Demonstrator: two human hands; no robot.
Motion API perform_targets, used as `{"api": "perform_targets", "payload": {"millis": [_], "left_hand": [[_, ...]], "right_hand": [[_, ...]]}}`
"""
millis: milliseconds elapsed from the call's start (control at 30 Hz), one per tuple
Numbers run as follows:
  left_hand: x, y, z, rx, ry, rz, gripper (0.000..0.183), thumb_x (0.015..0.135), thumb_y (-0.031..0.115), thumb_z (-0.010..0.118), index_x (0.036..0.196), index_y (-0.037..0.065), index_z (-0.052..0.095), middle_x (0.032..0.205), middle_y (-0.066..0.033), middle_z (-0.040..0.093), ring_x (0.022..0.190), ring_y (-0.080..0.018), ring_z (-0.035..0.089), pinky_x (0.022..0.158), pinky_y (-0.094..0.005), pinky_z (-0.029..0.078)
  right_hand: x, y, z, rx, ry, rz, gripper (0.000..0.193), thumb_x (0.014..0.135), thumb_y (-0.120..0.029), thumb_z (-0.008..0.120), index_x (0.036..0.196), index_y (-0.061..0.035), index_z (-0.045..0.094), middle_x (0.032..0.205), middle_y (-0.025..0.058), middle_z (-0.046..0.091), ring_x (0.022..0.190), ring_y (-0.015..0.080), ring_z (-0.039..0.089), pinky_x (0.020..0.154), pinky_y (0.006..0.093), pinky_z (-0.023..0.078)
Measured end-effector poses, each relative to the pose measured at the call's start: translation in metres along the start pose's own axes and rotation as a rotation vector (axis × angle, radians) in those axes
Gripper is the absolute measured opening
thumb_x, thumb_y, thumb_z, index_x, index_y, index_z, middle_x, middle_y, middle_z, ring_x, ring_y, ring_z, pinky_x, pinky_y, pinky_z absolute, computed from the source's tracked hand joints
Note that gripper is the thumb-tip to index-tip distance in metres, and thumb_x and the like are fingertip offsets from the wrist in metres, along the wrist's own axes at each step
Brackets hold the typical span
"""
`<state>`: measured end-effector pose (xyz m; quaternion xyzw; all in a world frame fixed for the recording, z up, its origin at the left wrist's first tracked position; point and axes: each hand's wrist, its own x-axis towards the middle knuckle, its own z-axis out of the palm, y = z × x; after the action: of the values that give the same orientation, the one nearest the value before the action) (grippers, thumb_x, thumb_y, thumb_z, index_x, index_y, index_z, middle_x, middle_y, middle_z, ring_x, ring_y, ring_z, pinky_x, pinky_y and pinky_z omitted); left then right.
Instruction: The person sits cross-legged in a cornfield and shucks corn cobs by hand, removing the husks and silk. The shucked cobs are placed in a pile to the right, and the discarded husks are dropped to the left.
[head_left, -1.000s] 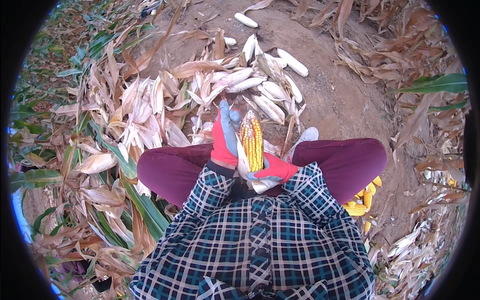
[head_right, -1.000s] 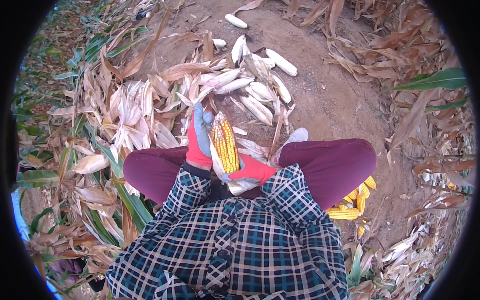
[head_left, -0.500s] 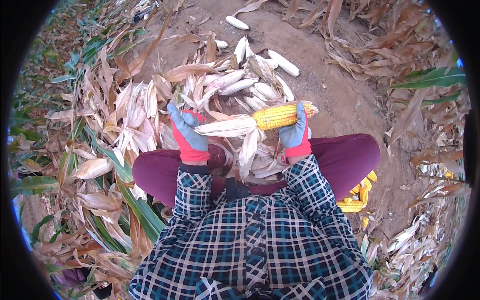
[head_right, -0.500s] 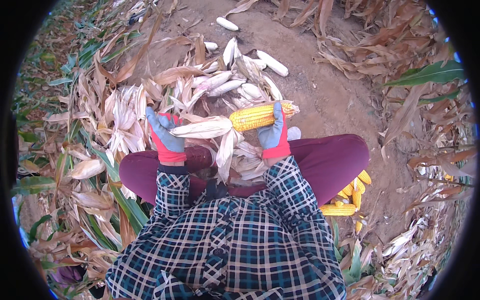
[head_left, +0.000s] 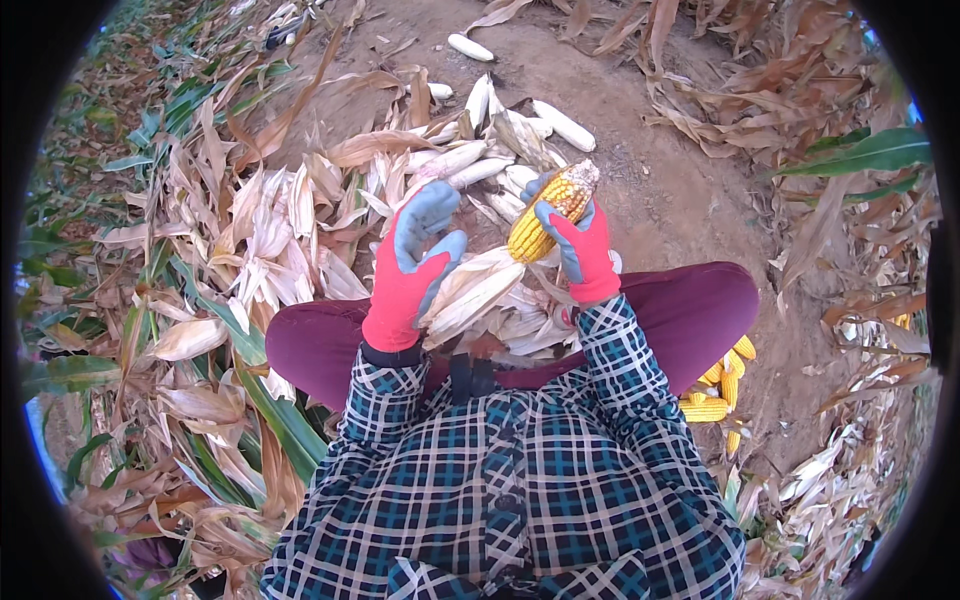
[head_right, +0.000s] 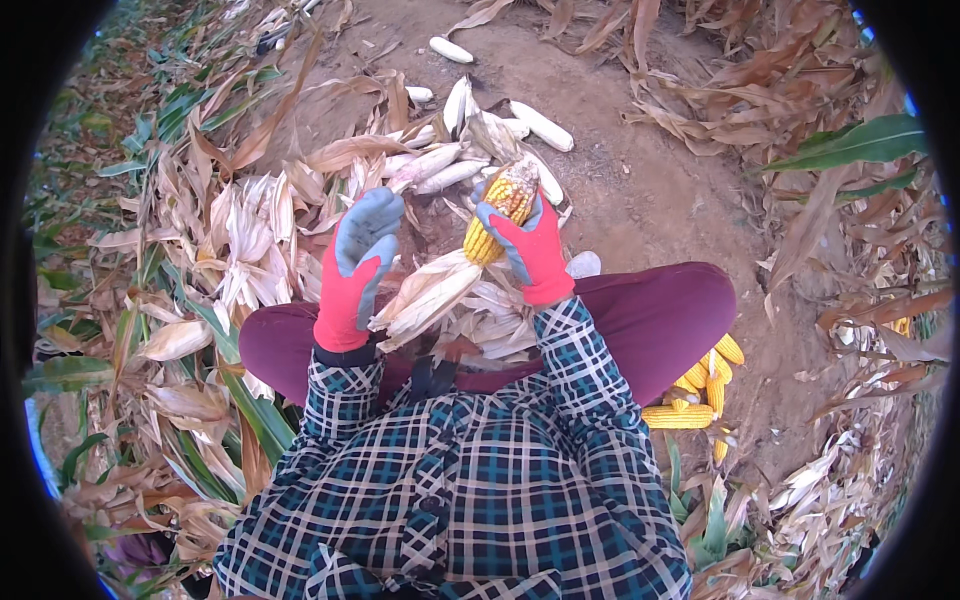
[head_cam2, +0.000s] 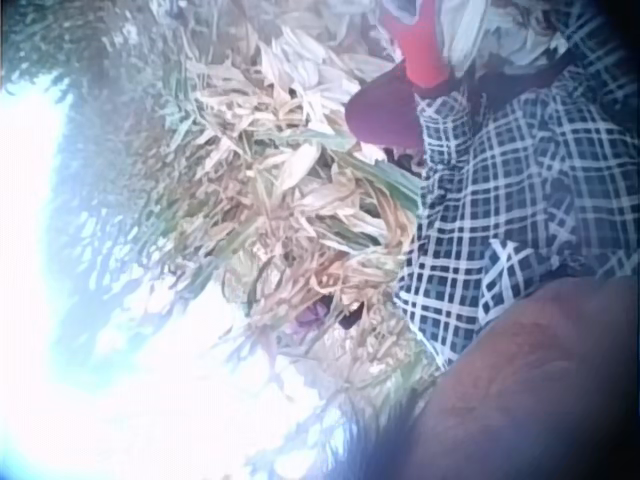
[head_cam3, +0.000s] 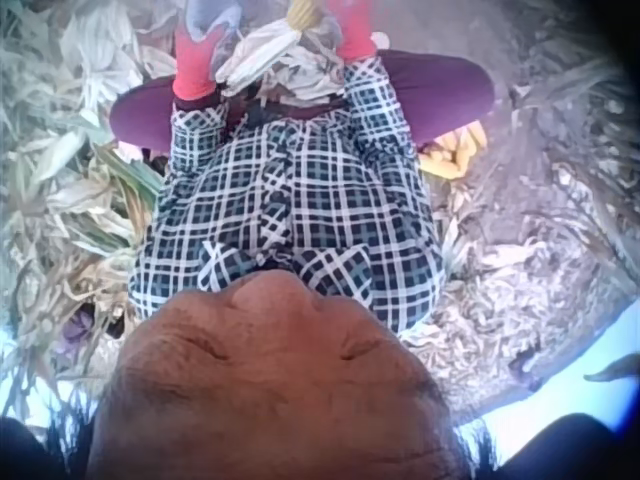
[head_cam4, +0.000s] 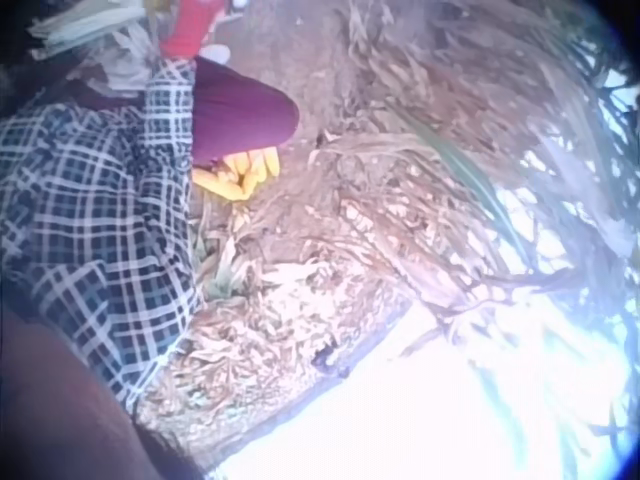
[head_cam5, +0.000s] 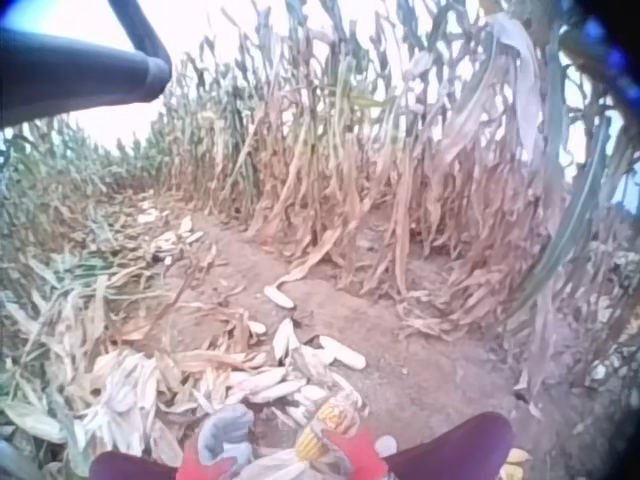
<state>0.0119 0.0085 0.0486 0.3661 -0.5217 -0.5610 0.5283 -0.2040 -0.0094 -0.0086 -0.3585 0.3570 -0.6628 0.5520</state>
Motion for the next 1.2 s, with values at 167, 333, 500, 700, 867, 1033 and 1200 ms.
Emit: {"api": "perform_targets", "payload": {"millis": [167, 333, 500, 700, 867, 1033, 1200], "left_hand": [[-0.013, -0.057, 0.039, -0.387, -0.2, -0.214, 0.075, 0.079, 0.009, 0.076, 0.143, 0.002, 0.038, 0.136, -0.0085, 0.05, 0.128, -0.0206, 0.048, 0.108, -0.0342, 0.036], [-0.041, -0.084, 0.045, -0.307, -0.277, -0.474, 0.063, 0.081, 0.006, 0.074, 0.137, 0.003, 0.045, 0.123, -0.0066, 0.059, 0.113, -0.0164, 0.058, 0.097, -0.0308, 0.045], [-0.062, -0.094, 0.042, -0.462, -0.311, -0.636, 0.052, 0.081, 0.005, 0.074, 0.128, 0.004, 0.053, 0.114, -0.0048, 0.063, 0.103, -0.0158, 0.062, 0.09, -0.0301, 0.049], [-0.078, -0.121, 0.051, -0.279, -0.29, -0.424, 0.056, 0.083, 0.005, 0.071, 0.133, 0.009, 0.048, 0.125, -0.0045, 0.057, 0.118, -0.0201, 0.054, 0.102, -0.0342, 0.043], [-0.07, -0.116, 0.057, -0.054, -0.296, -0.343, 0.049, 0.081, 0.015, 0.074, 0.125, 0.008, 0.054, 0.115, -0.0073, 0.063, 0.108, -0.0192, 0.06, 0.094, -0.0341, 0.047], [-0.05, -0.12, 0.037, 0.511, -0.155, -0.236, 0.045, 0.079, 0.025, 0.076, 0.117, 0.006, 0.06, 0.105, -0.01, 0.068, 0.097, -0.0184, 0.065, 0.086, -0.034, 0.051], [0.024, -0.027, -0.019, 0.284, 0.378, 0.269, 0.034, 0.077, 0.002, 0.077, 0.107, 0.0, 0.062, 0.11, -0.0087, 0.063, 0.091, -0.0125, 0.061, 0.085, -0.0261, 0.047]], "right_hand": [[-0.01, 0.001, 0.013, 0.243, -0.17, 0.106, 0.043, 0.088, -0.018, 0.069, 0.124, -0.0011, 0.053, 0.108, 0.0125, 0.065, 0.098, 0.0222, 0.066, 0.089, 0.0365, 0.054], [-0.014, 0.008, 0.001, 0.469, -0.104, 0.225, 0.045, 0.088, -0.031, 0.069, 0.118, -0.0002, 0.056, 0.103, 0.0136, 0.065, 0.094, 0.0249, 0.067, 0.086, 0.0395, 0.055], [-0.026, 0.006, 0.014, 0.268, -0.092, 0.315, 0.051, 0.088, -0.037, 0.068, 0.119, 0.0002, 0.054, 0.1, 0.0116, 0.064, 0.09, 0.023, 0.066, 0.084, 0.0379, 0.056], [-0.025, -0.013, 0.046, -0.405, -0.542, 0.244, 0.051, 0.08, -0.021, 0.077, 0.122, 0.0002, 0.056, 0.103, 0.0111, 0.068, 0.092, 0.0205, 0.067, 0.081, 0.0325, 0.054], [-0.064, -0.015, 0.092, -1.283, -1.316, -0.224, 0.065, 0.07, -0.048, 0.078, 0.116, -0.0033, 0.061, 0.108, 0.0158, 0.066, 0.092, 0.0325, 0.066, 0.082, 0.0387, 0.052], [-0.017, -0.028, 0.051, -0.539, -0.327, 0.017, 0.049, 0.08, -0.027, 0.078, 0.116, 0.0, 0.058, 0.097, 0.0104, 0.068, 0.087, 0.0183, 0.068, 0.077, 0.0351, 0.055], [0.004, -0.063, -0.025, 0.309, 0.34, 0.099, 0.063, 0.09, -0.056, 0.058, 0.119, -0.0008, 0.053, 0.101, 0.014, 0.062, 0.092, 0.025, 0.064, 0.083, 0.0398, 0.055]]}}
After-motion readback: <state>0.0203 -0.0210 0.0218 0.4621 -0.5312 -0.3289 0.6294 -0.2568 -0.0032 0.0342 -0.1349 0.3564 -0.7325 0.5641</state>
